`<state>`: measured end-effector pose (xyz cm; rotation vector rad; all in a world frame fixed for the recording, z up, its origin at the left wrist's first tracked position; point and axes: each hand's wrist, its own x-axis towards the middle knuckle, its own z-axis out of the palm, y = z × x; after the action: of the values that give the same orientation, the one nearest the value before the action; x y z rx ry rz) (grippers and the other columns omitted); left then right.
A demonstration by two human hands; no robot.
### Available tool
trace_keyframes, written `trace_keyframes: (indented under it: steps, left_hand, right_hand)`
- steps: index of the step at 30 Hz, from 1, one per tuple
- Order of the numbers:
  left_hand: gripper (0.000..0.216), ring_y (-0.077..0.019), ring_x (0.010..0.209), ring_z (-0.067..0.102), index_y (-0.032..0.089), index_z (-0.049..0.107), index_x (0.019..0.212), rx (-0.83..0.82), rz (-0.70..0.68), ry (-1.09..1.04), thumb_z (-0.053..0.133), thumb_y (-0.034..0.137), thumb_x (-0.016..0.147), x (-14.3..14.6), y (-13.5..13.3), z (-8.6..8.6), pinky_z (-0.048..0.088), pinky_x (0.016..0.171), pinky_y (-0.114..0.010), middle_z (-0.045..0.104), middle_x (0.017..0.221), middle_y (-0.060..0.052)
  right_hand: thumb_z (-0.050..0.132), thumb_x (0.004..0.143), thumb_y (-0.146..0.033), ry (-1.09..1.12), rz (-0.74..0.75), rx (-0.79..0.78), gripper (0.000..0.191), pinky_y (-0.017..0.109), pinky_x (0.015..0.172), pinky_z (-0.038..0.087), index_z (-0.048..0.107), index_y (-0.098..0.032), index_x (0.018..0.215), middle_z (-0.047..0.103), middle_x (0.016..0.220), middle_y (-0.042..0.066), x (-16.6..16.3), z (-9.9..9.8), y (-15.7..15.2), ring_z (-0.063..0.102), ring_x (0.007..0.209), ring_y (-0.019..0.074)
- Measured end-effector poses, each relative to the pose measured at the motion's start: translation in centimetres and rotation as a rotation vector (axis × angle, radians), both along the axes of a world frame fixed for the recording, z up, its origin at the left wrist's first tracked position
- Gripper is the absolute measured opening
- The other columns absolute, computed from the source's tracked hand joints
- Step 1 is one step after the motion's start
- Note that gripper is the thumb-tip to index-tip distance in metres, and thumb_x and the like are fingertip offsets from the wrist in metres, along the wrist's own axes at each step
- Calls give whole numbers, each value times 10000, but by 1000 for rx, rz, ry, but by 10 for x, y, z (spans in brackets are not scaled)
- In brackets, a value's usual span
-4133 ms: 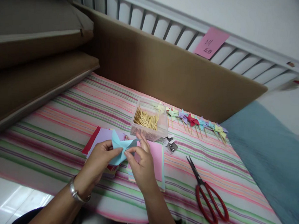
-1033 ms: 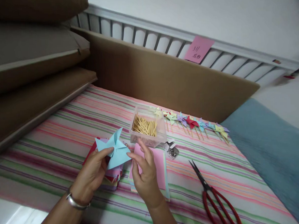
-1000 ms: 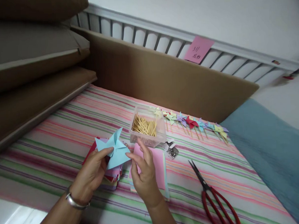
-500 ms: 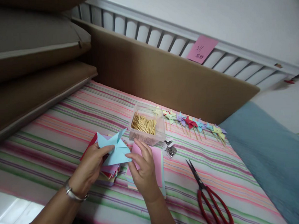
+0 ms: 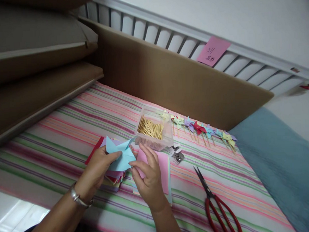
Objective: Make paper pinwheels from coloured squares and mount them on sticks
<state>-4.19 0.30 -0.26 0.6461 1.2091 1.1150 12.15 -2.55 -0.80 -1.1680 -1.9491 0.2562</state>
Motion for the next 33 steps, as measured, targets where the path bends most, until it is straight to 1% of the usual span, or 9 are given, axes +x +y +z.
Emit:
trace_keyframes:
  steps: [6,10,14,21,29,33]
  left_hand:
    - [236,-130,458,564,131,655,791,6,-16,57,726,250,601,6,-4,0,437,454,-228,663,581,8]
    - [204,-124,432,536,139,657,776,5,-59,73,709,257,618,13,-7,2,411,433,-224,641,551,19]
    - [165,-95,394,472,144,643,733,-10,-99,29,701,252,623,19,-9,3,366,411,-203,577,483,48]
    - [167,-78,383,423,150,607,723,-43,-151,-82,683,279,649,21,-10,-5,289,385,-181,523,452,60]
    - [157,-86,390,439,151,614,688,-36,-167,-140,701,269,631,21,-11,-2,328,398,-194,550,464,41]
    - [162,-95,403,459,149,624,699,-36,-163,-143,704,272,628,22,-10,-3,349,410,-202,557,473,39]
  right_hand:
    - [544,810,-171,50,-75,-79,97,486,1050,293,631,-215,813,413,1379,77,-8,-1,-4,343,1290,251]
    - [526,813,-177,76,-146,-119,97,472,1044,299,612,-206,780,424,1361,93,-13,-4,-4,343,1288,247]
    - [522,813,-167,85,-201,-125,101,467,1049,290,604,-201,765,431,1351,100,-14,-7,-2,337,1291,242]
    - [551,815,-194,134,-205,-157,75,447,1038,313,606,-198,765,451,1336,117,-13,-8,0,354,1278,237]
    - [557,815,-206,170,-216,-180,72,466,1046,289,605,-203,761,462,1332,111,-12,-8,0,352,1280,242]
    - [557,814,-204,184,-205,-171,73,452,1044,297,604,-201,758,464,1334,106,-12,-7,1,358,1276,238]
